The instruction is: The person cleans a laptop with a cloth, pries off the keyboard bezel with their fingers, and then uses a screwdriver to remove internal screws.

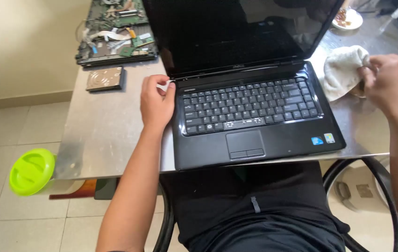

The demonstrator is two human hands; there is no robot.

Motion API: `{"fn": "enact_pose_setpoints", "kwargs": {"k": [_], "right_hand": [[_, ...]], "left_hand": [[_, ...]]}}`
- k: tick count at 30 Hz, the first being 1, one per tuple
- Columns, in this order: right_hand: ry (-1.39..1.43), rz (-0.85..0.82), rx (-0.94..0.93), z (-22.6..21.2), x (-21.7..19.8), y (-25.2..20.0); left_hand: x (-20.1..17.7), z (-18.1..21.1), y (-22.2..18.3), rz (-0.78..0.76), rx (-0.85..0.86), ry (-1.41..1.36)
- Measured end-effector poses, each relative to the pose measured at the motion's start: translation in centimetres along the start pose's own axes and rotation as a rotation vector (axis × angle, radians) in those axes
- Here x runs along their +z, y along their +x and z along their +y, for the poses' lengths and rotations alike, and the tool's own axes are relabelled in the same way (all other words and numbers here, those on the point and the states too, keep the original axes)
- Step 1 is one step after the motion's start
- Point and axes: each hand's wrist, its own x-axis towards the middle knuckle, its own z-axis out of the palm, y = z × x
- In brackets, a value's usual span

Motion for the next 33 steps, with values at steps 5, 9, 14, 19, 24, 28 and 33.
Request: {"fn": "enact_pose_setpoints", "kwargs": {"k": [5,9,14,19,24,28,33], "right_hand": [[0.124,-0.035,-0.114,-1.5,-2.9,1.1],[0.369,0.123,-0.436,-5.0,-4.9,2.4],[0.342,0.003,-0.635,-8.7,-3.3,5.1],[0.304,-0.073,-0.844,-10.9,-2.9,7.8],[0.351,-0.004,-0.894,-10.7,-2.5,7.8],[0.46,0.105,-0.952,-11.3,-3.0,7.1],[0.548,0.103,-1.058,-11.8,-3.4,6.8]], "left_hand": [[-1.2,3.4,0.0,-0.047,0.486,0.132],[-0.2,6.0,1.2,-0.214,0.758,0.285],[2.8,7.5,2.7,-0.383,0.865,0.356],[4.6,7.8,3.7,-0.404,0.933,0.417],[5.3,7.7,3.6,-0.379,0.909,0.44],[5.3,7.6,3.4,-0.379,0.878,0.423],[5.3,7.8,3.3,-0.336,0.892,0.436]]}}
